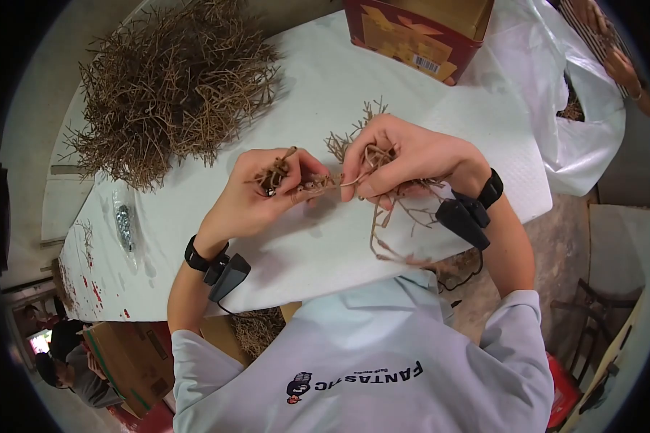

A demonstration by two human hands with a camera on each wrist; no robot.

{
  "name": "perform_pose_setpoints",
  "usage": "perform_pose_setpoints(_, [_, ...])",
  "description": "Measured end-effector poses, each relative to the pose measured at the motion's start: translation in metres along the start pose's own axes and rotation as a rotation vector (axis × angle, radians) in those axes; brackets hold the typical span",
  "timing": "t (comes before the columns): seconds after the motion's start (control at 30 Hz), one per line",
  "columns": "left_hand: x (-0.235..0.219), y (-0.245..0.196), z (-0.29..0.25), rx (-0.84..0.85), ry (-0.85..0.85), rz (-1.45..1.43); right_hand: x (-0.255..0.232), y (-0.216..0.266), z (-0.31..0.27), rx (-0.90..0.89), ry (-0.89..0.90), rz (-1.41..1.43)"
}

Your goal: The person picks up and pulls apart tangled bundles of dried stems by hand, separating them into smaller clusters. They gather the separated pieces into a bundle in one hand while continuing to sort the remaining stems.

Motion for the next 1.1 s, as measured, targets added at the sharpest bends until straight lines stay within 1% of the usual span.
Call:
perform_pose_setpoints(0.1, [0.0,0.003,-0.002,0.049,-0.028,0.191,0.0,-0.004,0.003,0.013,-0.018,-0.001])
perform_pose_setpoints(0.13, [-0.001,0.002,-0.002,0.049,-0.031,0.192,0.0,-0.004,0.004,0.016,-0.028,-0.003])
perform_pose_setpoints(0.17, [-0.003,0.0,-0.002,0.053,-0.069,0.272,0.001,-0.003,0.005,0.016,-0.026,-0.006])
perform_pose_setpoints(0.23, [-0.007,-0.002,-0.003,0.056,-0.144,0.433,0.0,-0.001,0.007,0.021,-0.081,-0.049])
perform_pose_setpoints(0.27, [-0.007,-0.001,-0.003,0.055,-0.145,0.433,0.0,-0.001,0.007,0.024,-0.109,-0.07])
perform_pose_setpoints(0.3, [-0.009,0.0,-0.003,0.057,-0.173,0.493,0.001,-0.003,0.009,0.025,-0.107,-0.07])
perform_pose_setpoints(0.37, [-0.012,0.004,-0.002,0.062,-0.227,0.615,0.005,-0.007,0.013,-0.082,-0.103,-0.156])
perform_pose_setpoints(0.4, [-0.014,0.008,-0.001,0.059,-0.228,0.615,0.006,-0.007,0.014,-0.136,-0.101,-0.197])
perform_pose_setpoints(0.43, [-0.017,0.01,-0.001,0.11,-0.245,0.64,0.006,-0.008,0.014,-0.134,-0.098,-0.196])
perform_pose_setpoints(0.5, [-0.023,0.009,0.001,0.217,-0.277,0.688,0.006,-0.005,0.014,-0.19,-0.116,-0.261])
perform_pose_setpoints(0.57, [-0.027,0.009,0.002,0.239,-0.27,0.725,0.006,-0.002,0.011,-0.218,-0.129,-0.299])
perform_pose_setpoints(0.67, [-0.031,0.003,0.003,0.27,-0.255,0.807,0.009,0.004,0.008,-0.32,-0.154,-0.436])
perform_pose_setpoints(0.7, [-0.032,0.002,0.004,0.272,-0.251,0.841,0.009,0.004,0.008,-0.322,-0.154,-0.435])
perform_pose_setpoints(0.8, [-0.033,0.004,0.006,0.278,-0.245,0.906,0.009,0.008,0.006,-0.398,-0.173,-0.491])
perform_pose_setpoints(0.83, [-0.039,0.008,0.005,0.29,-0.323,1.014,0.006,0.01,0.001,-0.401,-0.174,-0.494])
perform_pose_setpoints(0.9, [-0.058,0.013,0.0,0.312,-0.477,1.229,-0.006,0.016,-0.021,-0.502,-0.217,-0.546])
perform_pose_setpoints(0.93, [-0.091,0.009,-0.01,0.192,-0.629,1.182,-0.01,0.02,-0.027,-0.552,-0.233,-0.574])
perform_pose_setpoints(0.97, [-0.125,0.004,-0.023,0.075,-0.781,1.131,-0.014,0.024,-0.026,-0.559,-0.225,-0.579])
perform_pose_setpoints(1.0, [-0.136,0.005,-0.026,0.088,-0.778,1.136,-0.022,0.026,-0.025,-0.531,-0.304,-0.51])
perform_pose_setpoints(1.07, [-0.148,0.01,-0.031,0.281,-0.89,0.666,-0.034,0.024,-0.032,-0.458,-0.47,-0.361])
perform_pose_setpoints(1.1, [-0.136,0.002,-0.025,0.289,-0.889,0.666,-0.033,0.025,-0.03,-0.464,-0.474,-0.364])
Point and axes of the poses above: each hand's wrist, its own z-axis towards the middle knuckle, its own x-axis out of the palm, y = z × x, the point moved 4 cm from there along z, towards the middle knuckle, and after that the axes turned 14 degrees about z, right-handed, at the moved point
